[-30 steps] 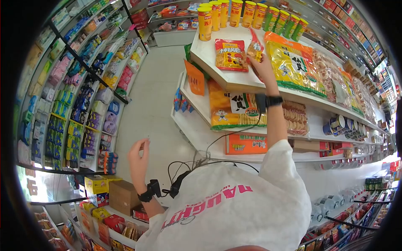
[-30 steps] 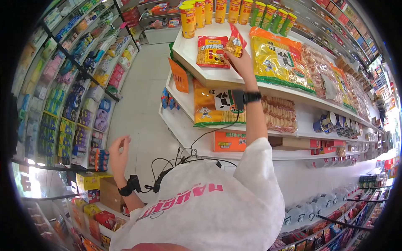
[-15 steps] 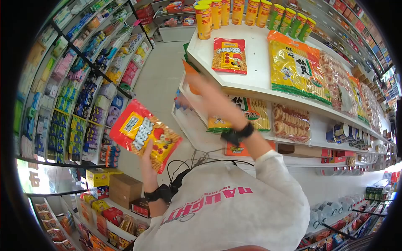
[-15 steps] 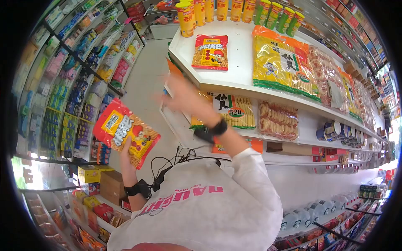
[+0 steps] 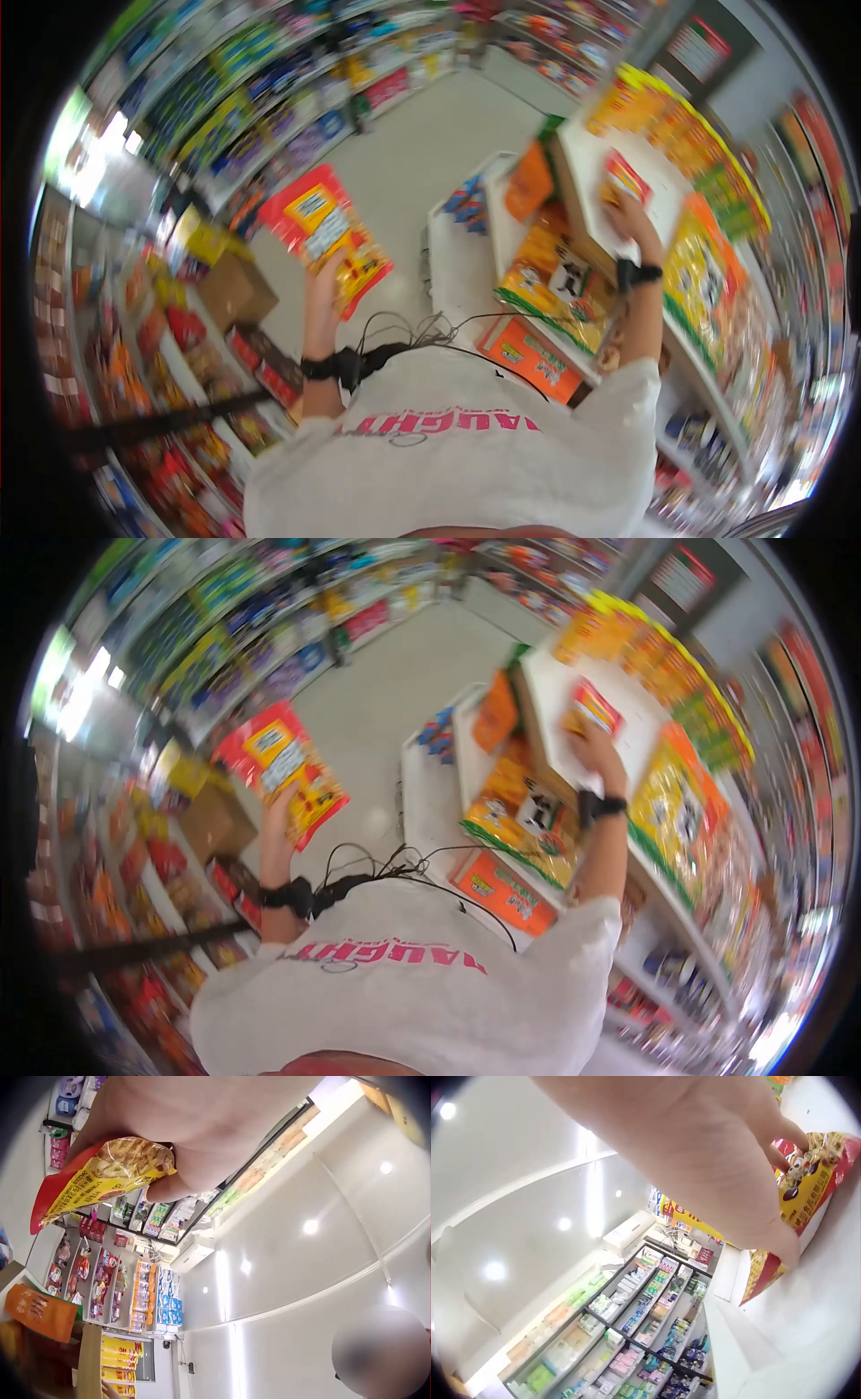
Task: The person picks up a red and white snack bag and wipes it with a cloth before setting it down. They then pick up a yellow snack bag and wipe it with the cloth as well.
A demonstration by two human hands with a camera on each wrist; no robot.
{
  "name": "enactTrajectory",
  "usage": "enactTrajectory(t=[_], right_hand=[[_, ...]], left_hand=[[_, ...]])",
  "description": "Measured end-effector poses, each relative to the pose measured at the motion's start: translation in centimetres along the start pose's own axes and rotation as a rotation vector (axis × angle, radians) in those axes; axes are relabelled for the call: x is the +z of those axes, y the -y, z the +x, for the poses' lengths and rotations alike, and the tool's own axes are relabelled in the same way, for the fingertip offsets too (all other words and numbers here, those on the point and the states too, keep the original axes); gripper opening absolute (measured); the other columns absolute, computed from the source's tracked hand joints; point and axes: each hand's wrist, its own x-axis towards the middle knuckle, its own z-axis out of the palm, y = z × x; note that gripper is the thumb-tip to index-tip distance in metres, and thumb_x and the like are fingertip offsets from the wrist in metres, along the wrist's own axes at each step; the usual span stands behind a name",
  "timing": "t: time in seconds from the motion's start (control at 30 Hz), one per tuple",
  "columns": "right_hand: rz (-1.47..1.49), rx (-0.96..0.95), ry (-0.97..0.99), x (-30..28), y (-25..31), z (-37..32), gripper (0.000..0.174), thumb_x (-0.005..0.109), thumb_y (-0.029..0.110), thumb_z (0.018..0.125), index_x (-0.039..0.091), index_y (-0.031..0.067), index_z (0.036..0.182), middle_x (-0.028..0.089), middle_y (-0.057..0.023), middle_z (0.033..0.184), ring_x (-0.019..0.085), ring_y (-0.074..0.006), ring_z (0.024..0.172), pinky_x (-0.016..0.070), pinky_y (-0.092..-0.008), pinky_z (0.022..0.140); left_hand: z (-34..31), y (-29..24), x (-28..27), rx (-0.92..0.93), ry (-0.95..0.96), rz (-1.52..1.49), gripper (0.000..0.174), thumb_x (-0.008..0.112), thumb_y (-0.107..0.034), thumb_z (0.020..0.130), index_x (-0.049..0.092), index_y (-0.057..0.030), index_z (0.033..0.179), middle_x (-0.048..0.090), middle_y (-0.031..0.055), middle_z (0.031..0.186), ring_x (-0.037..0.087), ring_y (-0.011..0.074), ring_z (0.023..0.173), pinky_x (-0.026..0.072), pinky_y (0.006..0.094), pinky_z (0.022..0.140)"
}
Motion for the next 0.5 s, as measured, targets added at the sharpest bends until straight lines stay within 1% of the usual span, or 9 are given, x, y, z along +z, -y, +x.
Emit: enactTrajectory(t=[0.03,0.07,0.17,0.2,0.27,0.33,0.4,0.43,0.5], right_hand=[[0.130,0.164,0.096,0.2,-1.2,0.2,0.039,0.059,0.022,0.094,0.059,0.0008,0.127,0.071,-0.0213,0.104,0.068,-0.0340,0.100,0.0517,-0.0412,0.091],[0.056,-0.029,-0.089,1.2,-3.9,0.0,0.037,0.057,0.017,0.095,0.057,-0.0008,0.127,0.069,-0.0197,0.111,0.066,-0.0306,0.107,0.0501,-0.0394,0.096],[0.204,-0.077,-0.278,0.6,-10.7,-0.8,0.050,0.053,0.004,0.090,0.047,0.0009,0.140,0.062,-0.0121,0.125,0.059,-0.0280,0.118,0.0465,-0.0373,0.101],[0.246,-0.012,-0.383,-0.4,-5.9,-2.4,0.049,0.050,0.008,0.095,0.044,-0.0001,0.142,0.062,-0.0139,0.125,0.062,-0.0265,0.113,0.0500,-0.0350,0.094],[0.347,0.103,-0.601,-3.1,5.9,-5.6,0.048,0.043,0.016,0.104,0.038,-0.0020,0.147,0.064,-0.0173,0.123,0.066,-0.0236,0.103,0.0569,-0.0304,0.079],[0.679,0.202,-0.652,-4.5,18.4,-6.6,0.044,0.047,0.018,0.105,0.045,0.0006,0.145,0.059,-0.0143,0.122,0.060,-0.0238,0.101,0.0542,-0.0377,0.084],[0.695,0.096,-0.535,-3.9,28.1,-6.3,0.038,0.050,0.018,0.104,0.052,-0.0010,0.137,0.060,-0.0142,0.121,0.061,-0.0239,0.102,0.0556,-0.0370,0.083],[0.699,0.067,-0.474,-3.2,30.0,-6.1,0.036,0.051,0.018,0.104,0.056,-0.0017,0.133,0.061,-0.0142,0.121,0.062,-0.0239,0.103,0.0564,-0.0366,0.082],[0.657,-0.141,-0.537,2.9,35.1,-4.4,0.029,0.051,0.013,0.103,0.061,-0.0048,0.123,0.061,-0.0137,0.125,0.064,-0.0221,0.107,0.0590,-0.0341,0.077]], left_hand=[[-0.4,-0.9,-0.1,-0.029,-0.004,-0.019,0.043,0.068,-0.005,0.091,0.054,-0.0028,0.132,0.065,0.0079,0.120,0.067,0.0193,0.103,0.0568,0.0339,0.087],[-0.7,-1.9,0.0,-0.050,-0.011,-0.040,0.042,0.068,-0.006,0.091,0.055,-0.0024,0.130,0.066,0.0077,0.119,0.067,0.0187,0.102,0.0568,0.0334,0.086],[0.1,-2.6,-2.6,-0.047,0.014,-0.037,0.038,0.067,-0.008,0.091,0.056,-0.0013,0.127,0.068,0.0070,0.113,0.069,0.0180,0.096,0.0581,0.0332,0.083],[0.4,-2.9,-3.3,-0.060,0.016,-0.059,0.037,0.067,-0.009,0.092,0.056,-0.0010,0.127,0.069,0.0070,0.111,0.070,0.0178,0.094,0.0586,0.0332,0.081],[0.5,-3.1,-4.9,-0.094,0.006,-0.065,0.036,0.066,-0.012,0.093,0.056,-0.0008,0.126,0.069,0.0075,0.109,0.070,0.0175,0.090,0.0591,0.0334,0.079],[1.1,-3.5,-6.6,-0.129,0.060,-0.215,0.036,0.064,-0.015,0.095,0.055,-0.0013,0.127,0.069,0.0091,0.109,0.071,0.0179,0.091,0.0596,0.0335,0.079],[1.0,-5.2,-7.7,-0.176,0.062,-0.316,0.037,0.063,-0.019,0.097,0.054,-0.0020,0.128,0.069,0.0103,0.111,0.072,0.0189,0.093,0.0600,0.0337,0.080],[0.5,-5.6,-7.9,-0.219,0.068,-0.359,0.038,0.062,-0.021,0.097,0.053,-0.0023,0.129,0.070,0.0108,0.111,0.072,0.0195,0.093,0.0601,0.0338,0.081],[0.5,-7.0,-9.6,-0.288,0.119,-0.431,0.042,0.061,-0.022,0.098,0.050,-0.0031,0.134,0.069,0.0115,0.117,0.072,0.0207,0.098,0.0602,0.0348,0.085]])
